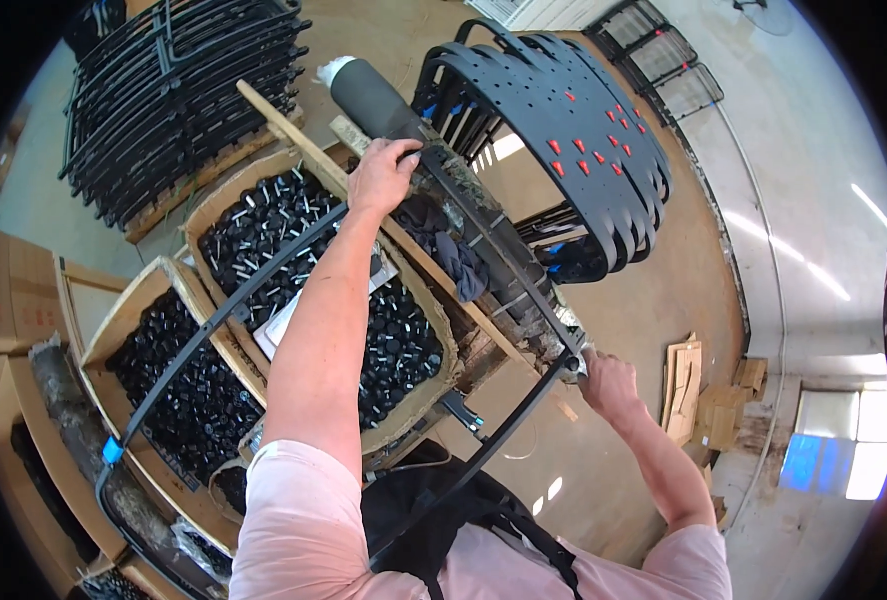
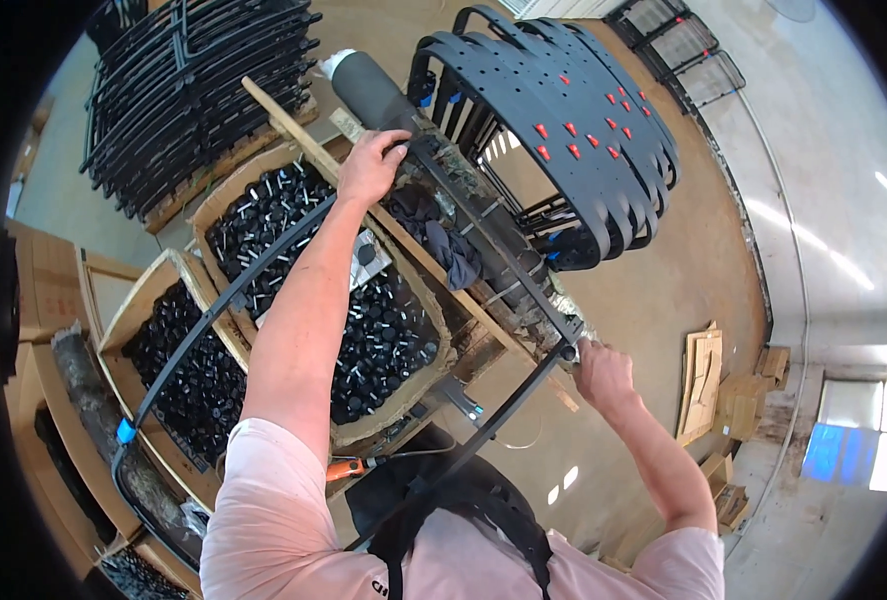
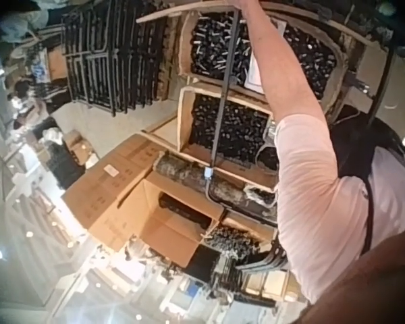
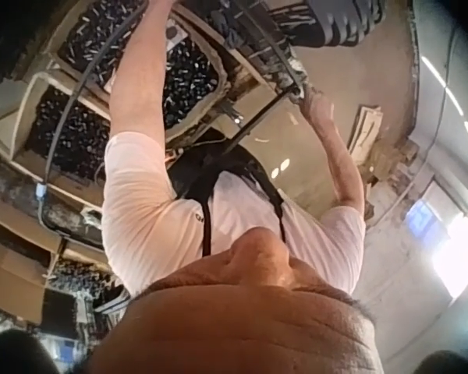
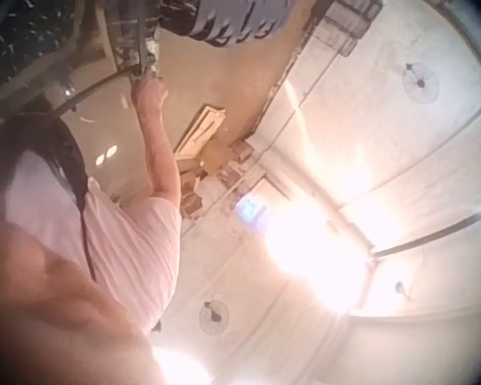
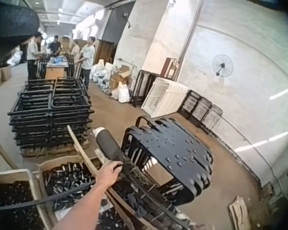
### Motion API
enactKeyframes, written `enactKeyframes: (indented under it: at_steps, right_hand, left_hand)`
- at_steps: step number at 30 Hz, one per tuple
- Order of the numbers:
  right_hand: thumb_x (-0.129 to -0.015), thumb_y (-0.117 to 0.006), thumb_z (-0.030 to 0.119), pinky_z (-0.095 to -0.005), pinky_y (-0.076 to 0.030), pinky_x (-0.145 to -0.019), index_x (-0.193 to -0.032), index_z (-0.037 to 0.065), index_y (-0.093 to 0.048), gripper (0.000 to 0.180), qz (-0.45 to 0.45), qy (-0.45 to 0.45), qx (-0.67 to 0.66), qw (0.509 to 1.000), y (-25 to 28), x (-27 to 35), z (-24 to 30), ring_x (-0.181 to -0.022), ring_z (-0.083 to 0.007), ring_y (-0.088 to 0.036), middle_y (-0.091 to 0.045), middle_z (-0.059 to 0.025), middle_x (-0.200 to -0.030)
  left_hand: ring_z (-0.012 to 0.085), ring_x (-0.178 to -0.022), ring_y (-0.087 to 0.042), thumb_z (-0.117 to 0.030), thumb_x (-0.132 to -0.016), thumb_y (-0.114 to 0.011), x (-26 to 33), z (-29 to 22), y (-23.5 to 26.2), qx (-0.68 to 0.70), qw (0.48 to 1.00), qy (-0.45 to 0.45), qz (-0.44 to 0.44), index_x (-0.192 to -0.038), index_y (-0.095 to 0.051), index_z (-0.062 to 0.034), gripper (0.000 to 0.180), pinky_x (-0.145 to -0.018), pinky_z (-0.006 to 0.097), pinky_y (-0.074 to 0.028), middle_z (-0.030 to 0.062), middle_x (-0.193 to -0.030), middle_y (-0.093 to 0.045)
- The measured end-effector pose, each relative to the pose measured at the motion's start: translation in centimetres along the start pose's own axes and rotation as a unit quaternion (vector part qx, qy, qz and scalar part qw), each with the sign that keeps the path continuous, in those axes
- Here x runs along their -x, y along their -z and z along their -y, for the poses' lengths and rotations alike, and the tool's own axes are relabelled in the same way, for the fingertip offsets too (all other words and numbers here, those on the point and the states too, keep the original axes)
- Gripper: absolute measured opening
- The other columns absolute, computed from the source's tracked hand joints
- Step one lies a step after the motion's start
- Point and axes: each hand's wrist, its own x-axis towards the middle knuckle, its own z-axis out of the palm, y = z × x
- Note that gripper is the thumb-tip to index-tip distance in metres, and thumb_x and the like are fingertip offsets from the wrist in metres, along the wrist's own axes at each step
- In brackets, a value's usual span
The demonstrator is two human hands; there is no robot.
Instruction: Assembling various components for manufactured goods using an electric screwdriver and pliers.
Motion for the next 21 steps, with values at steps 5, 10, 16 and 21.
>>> enactKeyframes:
  at_steps: [5, 10, 16, 21]
  right_hand:
    - [-0.086, -0.062, 0.015, -0.0461, -0.061, -0.066, -0.1, 0.005, -0.073, 0.02, 0.011, -0.01, 0.063, 0.998, -0.6, -0.1, 0.3, -0.081, -0.0332, -0.077, -0.077, -0.0166, -0.088]
    - [-0.089, -0.063, 0.018, -0.0495, -0.06, -0.065, -0.11, 0.002, -0.062, 0.027, -0.025, 0.041, -0.013, 0.999, -0.5, -0.6, -0.3, -0.079, -0.0354, -0.076, -0.075, -0.0193, -0.086]
    - [-0.101, -0.06, 0.037, -0.0525, -0.058, -0.067, -0.114, -0.006, -0.056, 0.046, -0.108, 0.078, -0.096, 0.986, -0.5, -1.0, 1.4, -0.076, -0.042, -0.073, -0.073, -0.0225, -0.079]
    - [-0.103, -0.058, 0.035, -0.0518, -0.058, -0.067, -0.114, -0.01, -0.057, 0.047, -0.093, 0.028, -0.116, 0.988, -0.7, -1.0, 1.5, -0.074, -0.0415, -0.074, -0.073, -0.0225, -0.077]
  left_hand:
    - [0.0276, -0.123, -0.065, -0.029, -0.102, -0.062, 0.0, 0.5, -0.5, 0.04, 0.998, -0.034, -0.02, -0.132, -0.07, -0.0302, 0.031, -0.103, 0.042, -0.051, 0.0024, -0.129, -0.07]
    - [0.0313, -0.124, -0.066, -0.032, -0.094, -0.06, -0.1, -0.1, -0.1, 0.014, 0.999, 0.023, 0.025, -0.137, -0.066, -0.0323, 0.043, -0.106, 0.043, -0.051, 0.0074, -0.131, -0.073]
    - [0.0373, -0.124, -0.067, -0.055, -0.083, -0.079, -1.4, -2.6, 0.6, -0.049, 0.996, 0.011, 0.07, -0.163, -0.033, -0.0168, 0.1, -0.103, 0.047, -0.053, 0.0163, -0.133, -0.071]
    - [0.0363, -0.11, -0.069, -0.053, -0.078, -0.086, -1.8, 0.1, 3.4, -0.211, 0.97, -0.095, -0.077, -0.157, -0.038, -0.0123, 0.1, -0.094, 0.048, -0.053, 0.0173, -0.122, -0.07]
